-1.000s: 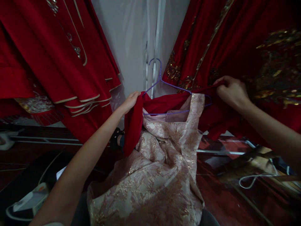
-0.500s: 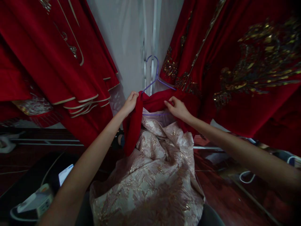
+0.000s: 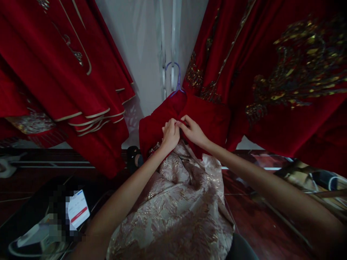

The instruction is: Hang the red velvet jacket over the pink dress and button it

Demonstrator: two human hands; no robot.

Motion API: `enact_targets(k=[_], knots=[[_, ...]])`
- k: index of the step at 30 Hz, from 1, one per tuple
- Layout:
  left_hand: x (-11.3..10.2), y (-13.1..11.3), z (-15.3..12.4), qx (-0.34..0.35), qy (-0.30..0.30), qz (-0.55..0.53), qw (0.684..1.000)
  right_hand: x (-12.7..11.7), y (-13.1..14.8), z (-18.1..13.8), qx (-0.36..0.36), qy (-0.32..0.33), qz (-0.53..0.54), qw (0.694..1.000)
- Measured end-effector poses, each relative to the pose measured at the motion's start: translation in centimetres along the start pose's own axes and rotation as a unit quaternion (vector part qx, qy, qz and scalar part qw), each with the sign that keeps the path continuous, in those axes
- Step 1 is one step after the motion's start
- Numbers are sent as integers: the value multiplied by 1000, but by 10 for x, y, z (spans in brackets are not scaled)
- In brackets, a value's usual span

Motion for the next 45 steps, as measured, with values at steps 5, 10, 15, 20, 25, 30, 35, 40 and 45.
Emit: enact_targets(k=[5,10,15,20,25,30,35,40,45], knots=[[-7,-7,4,5,55,-142,988,12,-1,-3,7,-15,69,997],[-10,1,-8,-95,117,-297,943,10,-14,-5,12,-36,97,995],[-4,2,-19,-54,81,-295,951,6,-11,-10,18,-36,137,990],[-3,3,-20,-53,17,-280,958,-1,-9,-19,97,25,215,971],[-6,7,-19,-62,-7,-269,961,-4,-15,-24,54,37,207,976],[-9,6,-21,-79,15,-275,958,-1,-19,-27,27,-13,175,984],[-9,4,-20,-67,7,-261,963,0,-10,-31,7,-60,101,993],[-7,8,-11,-60,-22,-228,971,1,-8,-30,12,-101,81,992],[-6,10,-7,-53,-19,-216,975,2,-15,-28,38,-93,128,987]])
Point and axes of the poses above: each hand's wrist, its own z-axis towards the middle knuckle, its own x-axis out of the palm, y = z × x, the point moved 3 cm from there along z, towards the middle knuckle, and after that the axes turned 1 degree about -z, right-handed, at the moved point
